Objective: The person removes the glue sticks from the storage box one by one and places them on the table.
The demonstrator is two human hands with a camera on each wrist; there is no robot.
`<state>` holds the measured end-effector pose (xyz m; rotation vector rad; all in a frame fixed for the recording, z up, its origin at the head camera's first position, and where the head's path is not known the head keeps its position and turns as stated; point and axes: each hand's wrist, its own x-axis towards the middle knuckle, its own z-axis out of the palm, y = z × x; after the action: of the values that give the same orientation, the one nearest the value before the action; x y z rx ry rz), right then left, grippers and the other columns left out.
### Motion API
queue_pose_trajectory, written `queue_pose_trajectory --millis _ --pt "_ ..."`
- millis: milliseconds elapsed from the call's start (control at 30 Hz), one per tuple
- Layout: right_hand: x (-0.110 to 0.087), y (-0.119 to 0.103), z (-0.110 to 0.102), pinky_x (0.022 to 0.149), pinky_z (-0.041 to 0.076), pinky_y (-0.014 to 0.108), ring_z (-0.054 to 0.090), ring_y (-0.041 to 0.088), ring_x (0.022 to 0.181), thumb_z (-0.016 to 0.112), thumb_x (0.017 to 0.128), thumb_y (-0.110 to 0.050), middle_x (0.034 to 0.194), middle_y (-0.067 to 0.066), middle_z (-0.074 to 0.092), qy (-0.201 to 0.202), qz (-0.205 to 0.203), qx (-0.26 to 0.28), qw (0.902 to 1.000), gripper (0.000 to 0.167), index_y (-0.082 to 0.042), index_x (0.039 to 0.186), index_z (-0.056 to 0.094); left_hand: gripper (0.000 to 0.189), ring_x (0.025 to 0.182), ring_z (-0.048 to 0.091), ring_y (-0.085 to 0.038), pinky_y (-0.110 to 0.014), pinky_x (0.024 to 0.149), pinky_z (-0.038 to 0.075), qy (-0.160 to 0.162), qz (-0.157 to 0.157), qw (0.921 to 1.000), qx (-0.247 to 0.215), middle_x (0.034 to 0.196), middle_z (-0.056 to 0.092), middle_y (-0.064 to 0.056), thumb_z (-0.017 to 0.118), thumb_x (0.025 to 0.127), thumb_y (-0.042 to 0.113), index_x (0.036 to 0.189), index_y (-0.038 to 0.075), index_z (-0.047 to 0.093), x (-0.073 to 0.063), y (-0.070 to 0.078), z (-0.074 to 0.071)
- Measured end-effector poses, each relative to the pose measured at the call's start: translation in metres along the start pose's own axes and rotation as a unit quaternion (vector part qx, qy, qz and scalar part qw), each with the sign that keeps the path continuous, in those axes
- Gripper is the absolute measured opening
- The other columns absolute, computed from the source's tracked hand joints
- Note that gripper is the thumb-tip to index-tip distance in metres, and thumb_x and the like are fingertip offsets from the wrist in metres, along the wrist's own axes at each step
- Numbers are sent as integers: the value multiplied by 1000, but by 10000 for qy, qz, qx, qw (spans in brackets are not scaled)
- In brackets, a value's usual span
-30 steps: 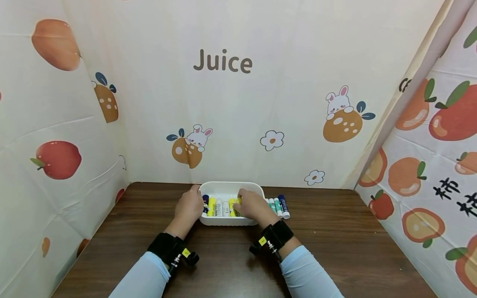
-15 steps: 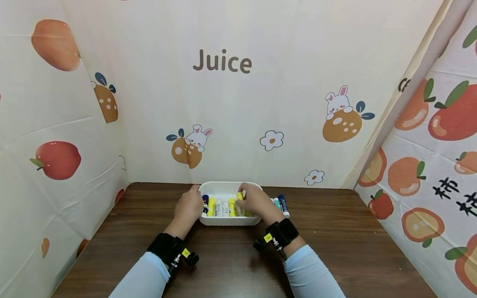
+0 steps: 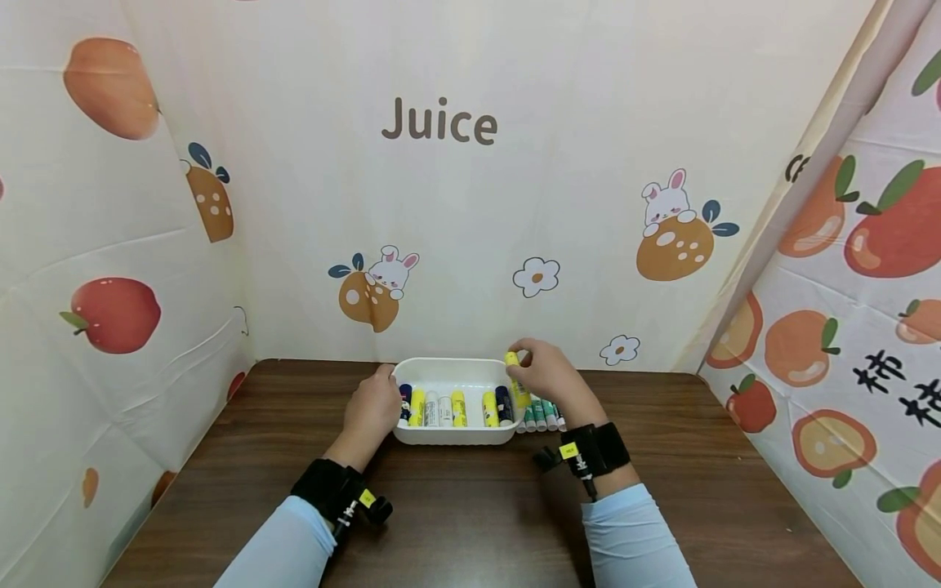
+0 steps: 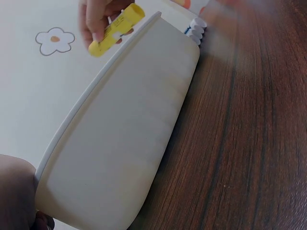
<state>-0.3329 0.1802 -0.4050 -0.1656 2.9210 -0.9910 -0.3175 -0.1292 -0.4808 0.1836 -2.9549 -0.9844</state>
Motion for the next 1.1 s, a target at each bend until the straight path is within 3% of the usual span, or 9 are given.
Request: queue_pose_trajectory --millis 300,600,833,1100 --pt "-4 38 -27 86 65 43 71 34 110 66 111 -25 136 22 74 149 415 -58 9990 43 -8 150 69 51 106 74 -35 -54 90 65 -43 0 10000 -29 146 72 -27 37 124 29 165 2 51 0 -1 -1" --pt "-4 76 -34 81 66 38 71 33 108 64 108 -15 140 29 71 -54 859 -123 9962 45 6 148 67 51 105 74 -34 -52 88 65 -34 29 10000 -59 146 72 -28 37 124 28 165 2 50 0 -2 -2" --pt "8 98 -30 99 66 51 73 36 114 68 108 -14 136 32 74 -315 1130 -564 9915 44 11 145 68 50 104 73 -34 -49 83 64 -33 34 10000 -56 145 73 -27 37 124 28 165 2 51 0 -2 -2" --pt "10 109 -24 80 68 40 78 33 100 66 110 -9 124 29 77 -743 1275 -132 9890 40 13 143 69 50 102 73 -33 -46 80 62 -41 31 10000 -23 143 74 -27 37 124 29 165 2 51 -1 -1 -2"
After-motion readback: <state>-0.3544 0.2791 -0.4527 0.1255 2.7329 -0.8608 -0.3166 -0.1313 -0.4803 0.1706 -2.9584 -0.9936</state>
